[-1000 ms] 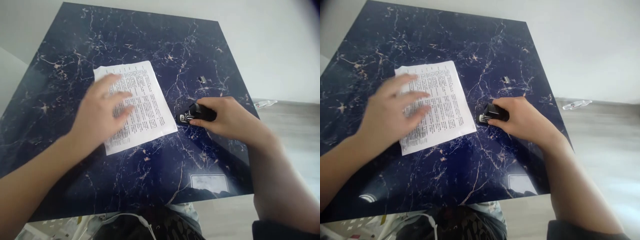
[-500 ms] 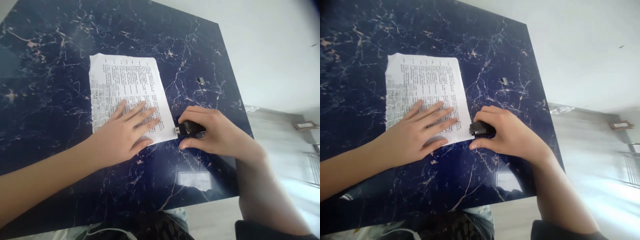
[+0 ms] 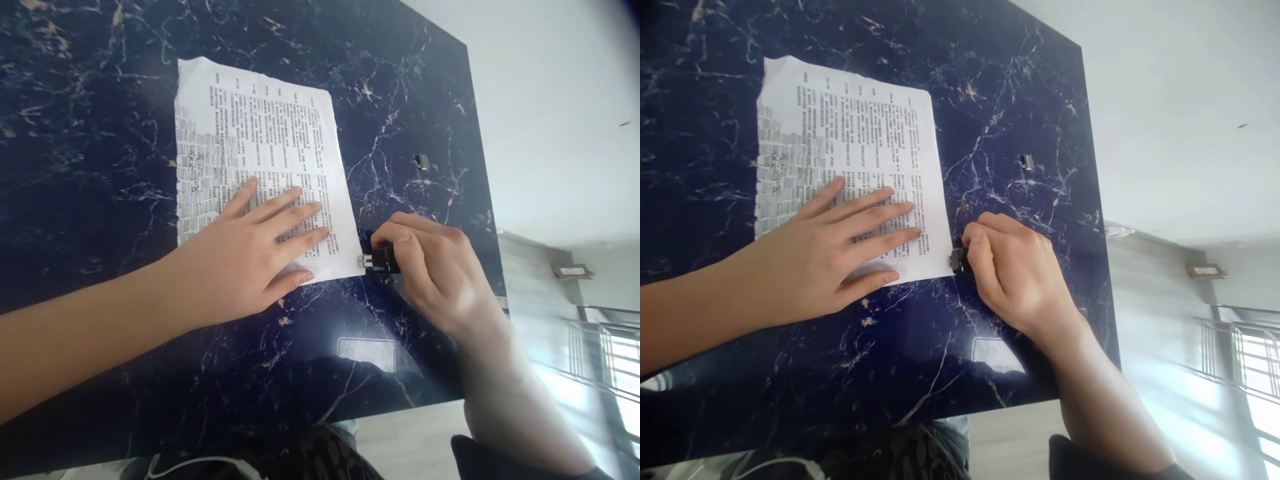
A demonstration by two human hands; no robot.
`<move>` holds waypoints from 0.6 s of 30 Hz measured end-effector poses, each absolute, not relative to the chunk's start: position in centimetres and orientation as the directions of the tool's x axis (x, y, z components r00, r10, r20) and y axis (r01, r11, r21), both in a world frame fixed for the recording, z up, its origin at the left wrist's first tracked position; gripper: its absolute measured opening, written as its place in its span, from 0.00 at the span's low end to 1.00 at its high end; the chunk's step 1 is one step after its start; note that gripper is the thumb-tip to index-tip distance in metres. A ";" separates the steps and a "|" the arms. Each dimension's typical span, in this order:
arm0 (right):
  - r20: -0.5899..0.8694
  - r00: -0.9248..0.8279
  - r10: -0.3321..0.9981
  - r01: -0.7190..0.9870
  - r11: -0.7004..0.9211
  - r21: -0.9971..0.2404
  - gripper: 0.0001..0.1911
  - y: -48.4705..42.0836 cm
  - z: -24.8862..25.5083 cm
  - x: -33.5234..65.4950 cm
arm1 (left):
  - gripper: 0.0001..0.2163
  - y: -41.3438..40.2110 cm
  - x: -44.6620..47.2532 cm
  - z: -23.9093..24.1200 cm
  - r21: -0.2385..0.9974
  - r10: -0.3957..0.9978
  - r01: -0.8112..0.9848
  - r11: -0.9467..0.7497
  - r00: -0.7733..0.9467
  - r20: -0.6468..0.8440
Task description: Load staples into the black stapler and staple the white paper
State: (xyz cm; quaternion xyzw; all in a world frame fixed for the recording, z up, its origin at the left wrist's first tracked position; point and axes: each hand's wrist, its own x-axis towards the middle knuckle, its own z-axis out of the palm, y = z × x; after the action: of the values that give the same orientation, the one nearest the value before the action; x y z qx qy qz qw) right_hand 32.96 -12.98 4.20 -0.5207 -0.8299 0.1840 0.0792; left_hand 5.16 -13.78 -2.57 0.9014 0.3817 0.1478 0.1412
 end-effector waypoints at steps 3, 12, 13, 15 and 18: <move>-0.060 -0.459 0.887 0.829 0.403 -0.387 0.24 -13.0 4.2 32.9 | 0.23 -13.7 5.2 -2.4 0.420 0.759 0.656 -0.627 0.635 0.140; -0.026 -0.465 0.885 0.829 0.424 -0.365 0.23 -13.0 3.7 33.1 | 0.23 -13.6 5.1 -2.4 0.336 0.712 0.638 -0.693 0.678 0.181; -0.022 -0.462 0.886 0.832 0.425 -0.355 0.23 -13.0 3.6 33.0 | 0.24 -13.7 5.1 -2.4 0.318 0.708 0.641 -0.699 0.682 0.182; -0.014 -0.456 0.890 0.843 0.427 -0.329 0.23 -13.1 3.5 32.9 | 0.24 -13.7 5.0 -2.5 0.303 0.706 0.644 -0.703 0.684 0.182; -0.008 -0.448 0.894 0.853 0.424 -0.305 0.23 -13.2 3.5 32.7 | 0.24 -13.8 5.0 -2.5 0.299 0.706 0.646 -0.702 0.685 0.179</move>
State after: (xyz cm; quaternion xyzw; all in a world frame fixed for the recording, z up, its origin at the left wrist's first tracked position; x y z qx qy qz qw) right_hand 32.72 -13.17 3.49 -0.5198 -0.8402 0.1332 0.0778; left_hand 4.97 -13.77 -2.52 0.9116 0.3709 0.1418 0.1065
